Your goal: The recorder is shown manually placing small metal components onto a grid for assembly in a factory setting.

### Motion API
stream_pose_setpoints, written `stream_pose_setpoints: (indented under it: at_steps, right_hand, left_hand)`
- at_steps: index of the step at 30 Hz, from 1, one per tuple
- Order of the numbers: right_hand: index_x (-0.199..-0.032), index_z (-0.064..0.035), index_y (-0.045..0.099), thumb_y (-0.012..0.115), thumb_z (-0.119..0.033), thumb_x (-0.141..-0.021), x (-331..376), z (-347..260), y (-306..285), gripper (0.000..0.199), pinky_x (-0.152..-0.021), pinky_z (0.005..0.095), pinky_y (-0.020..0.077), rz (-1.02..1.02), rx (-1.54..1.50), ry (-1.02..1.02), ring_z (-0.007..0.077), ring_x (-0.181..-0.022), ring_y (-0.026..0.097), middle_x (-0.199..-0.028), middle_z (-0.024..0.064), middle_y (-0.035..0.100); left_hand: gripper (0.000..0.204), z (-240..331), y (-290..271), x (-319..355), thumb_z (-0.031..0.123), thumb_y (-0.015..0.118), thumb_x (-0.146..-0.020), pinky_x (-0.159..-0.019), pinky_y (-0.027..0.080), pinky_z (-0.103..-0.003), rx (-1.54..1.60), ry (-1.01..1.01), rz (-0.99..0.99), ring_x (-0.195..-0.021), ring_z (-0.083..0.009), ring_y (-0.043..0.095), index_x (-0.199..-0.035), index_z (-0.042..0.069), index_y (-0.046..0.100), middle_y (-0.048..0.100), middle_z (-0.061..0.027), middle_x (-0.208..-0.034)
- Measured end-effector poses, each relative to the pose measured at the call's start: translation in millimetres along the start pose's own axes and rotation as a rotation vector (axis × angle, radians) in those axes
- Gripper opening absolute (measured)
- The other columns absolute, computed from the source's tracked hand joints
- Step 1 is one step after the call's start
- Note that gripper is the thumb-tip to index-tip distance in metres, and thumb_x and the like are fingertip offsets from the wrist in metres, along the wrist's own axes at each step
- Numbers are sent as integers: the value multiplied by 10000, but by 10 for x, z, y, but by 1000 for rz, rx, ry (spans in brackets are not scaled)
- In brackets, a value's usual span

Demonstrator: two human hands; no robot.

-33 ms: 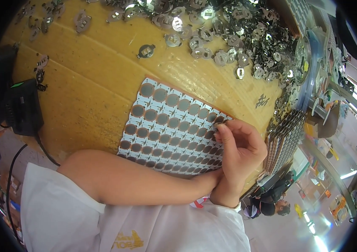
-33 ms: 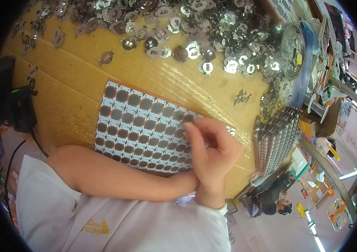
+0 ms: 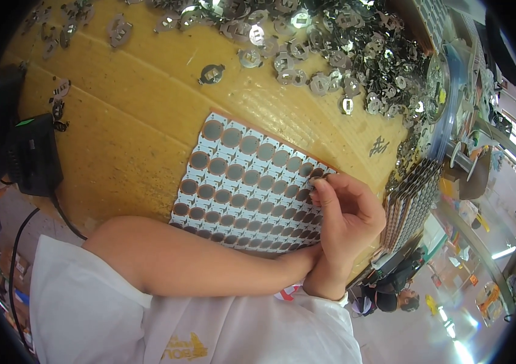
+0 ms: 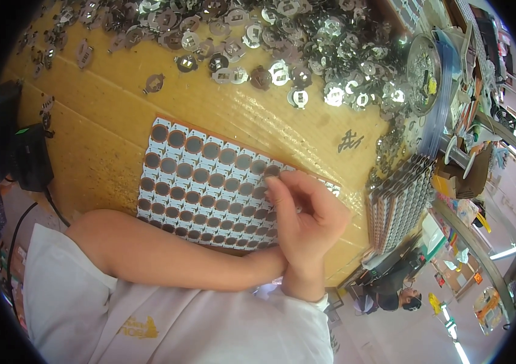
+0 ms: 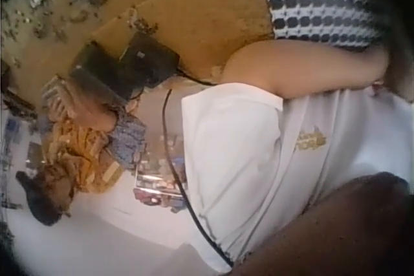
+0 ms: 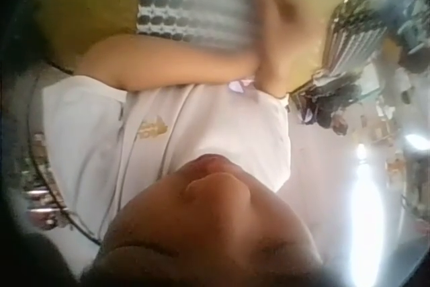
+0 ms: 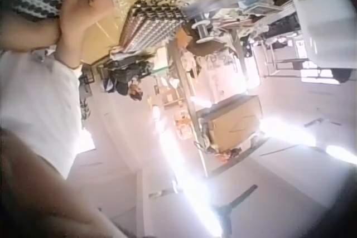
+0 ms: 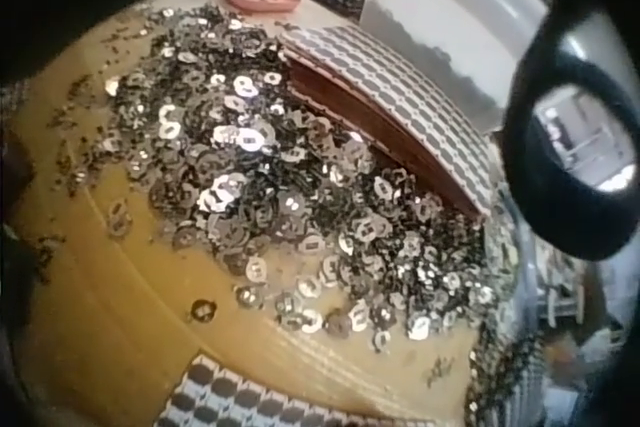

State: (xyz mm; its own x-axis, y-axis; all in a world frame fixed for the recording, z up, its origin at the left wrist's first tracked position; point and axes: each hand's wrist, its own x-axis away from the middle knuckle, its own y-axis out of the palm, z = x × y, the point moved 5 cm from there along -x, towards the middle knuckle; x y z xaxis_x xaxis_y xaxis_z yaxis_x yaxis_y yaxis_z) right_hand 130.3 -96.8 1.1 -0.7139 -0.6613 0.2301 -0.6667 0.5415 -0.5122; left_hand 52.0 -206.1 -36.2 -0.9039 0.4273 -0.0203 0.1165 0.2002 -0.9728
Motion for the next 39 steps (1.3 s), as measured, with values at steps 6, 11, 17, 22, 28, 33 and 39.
stream_pose_setpoints:
  at_steps: [6, 11, 17, 22, 28, 33, 39]
  right_hand:
    - [-900, 18, 779, 858, 47, -738, -68, -104, -21, 183, -578, 257, 475, 3, 334, -442, 156, -674, 630, -798, 85, 702]
    - [-941, 19, 788, 849, 58, -732, -81, -118, -18, 221, -561, 267, 450, -51, 361, -380, 159, -656, 598, -812, 80, 677]
    - [-930, 19, 784, 838, 58, -743, -101, -178, 3, 199, -567, 265, 465, -97, 398, -485, 160, -651, 613, -801, 82, 673]
    - [-913, 10, 773, 816, 57, -772, -341, -283, -133, 154, -587, 268, 510, -143, 379, -290, 173, -691, 669, -830, 85, 705]
    - [-1095, -28, 765, 758, 91, -827, -743, -561, -41, 293, -687, 282, 553, -113, 538, -718, 174, -808, 694, -1050, 105, 729]
    - [-1068, -35, 776, 749, 99, -829, -829, -473, 74, 275, -737, 278, 567, -172, 608, -799, 206, -877, 721, -1064, 121, 726]
    - [-1077, 18, 715, 696, 61, -907, -699, -364, -60, 177, -734, 285, 558, -151, 162, -522, 179, -829, 701, -1081, 114, 718]
  left_hand:
    - [399, -32, -1, -3, 17, 413, -982, -1070, 424, -279, 92, 47, -54, -1247, -124, 520, -1322, 92, 608, 616, -37, -1338]
    - [386, -105, -27, 89, 39, 427, -984, -1067, 425, -282, -160, 22, 12, -1251, -122, 522, -1320, 92, 608, 618, -40, -1337]
    - [410, -63, -14, 47, 140, 477, -986, -1136, 361, -370, 69, -12, 19, -1340, -177, 464, -1381, 101, 580, 548, -47, -1447]
    - [511, -139, -85, 90, 291, 496, -1000, -1255, 200, -542, 441, -81, 125, -1512, -290, 311, -1484, 132, 525, 399, -39, -1625]
    - [535, -61, -55, 35, 400, 498, -994, -1265, 133, -600, 556, -22, 95, -1553, -360, 230, -1460, 144, 561, 365, -80, -1647]
    - [509, -65, -70, 42, 405, 498, -991, -1264, 147, -591, 546, 7, 115, -1542, -360, 253, -1402, 129, 615, 396, -108, -1625]
    - [547, -17, -42, 13, 398, 506, -987, -1268, 157, -583, 553, -39, 133, -1523, -350, 293, -1465, 135, 549, 439, -75, -1598]
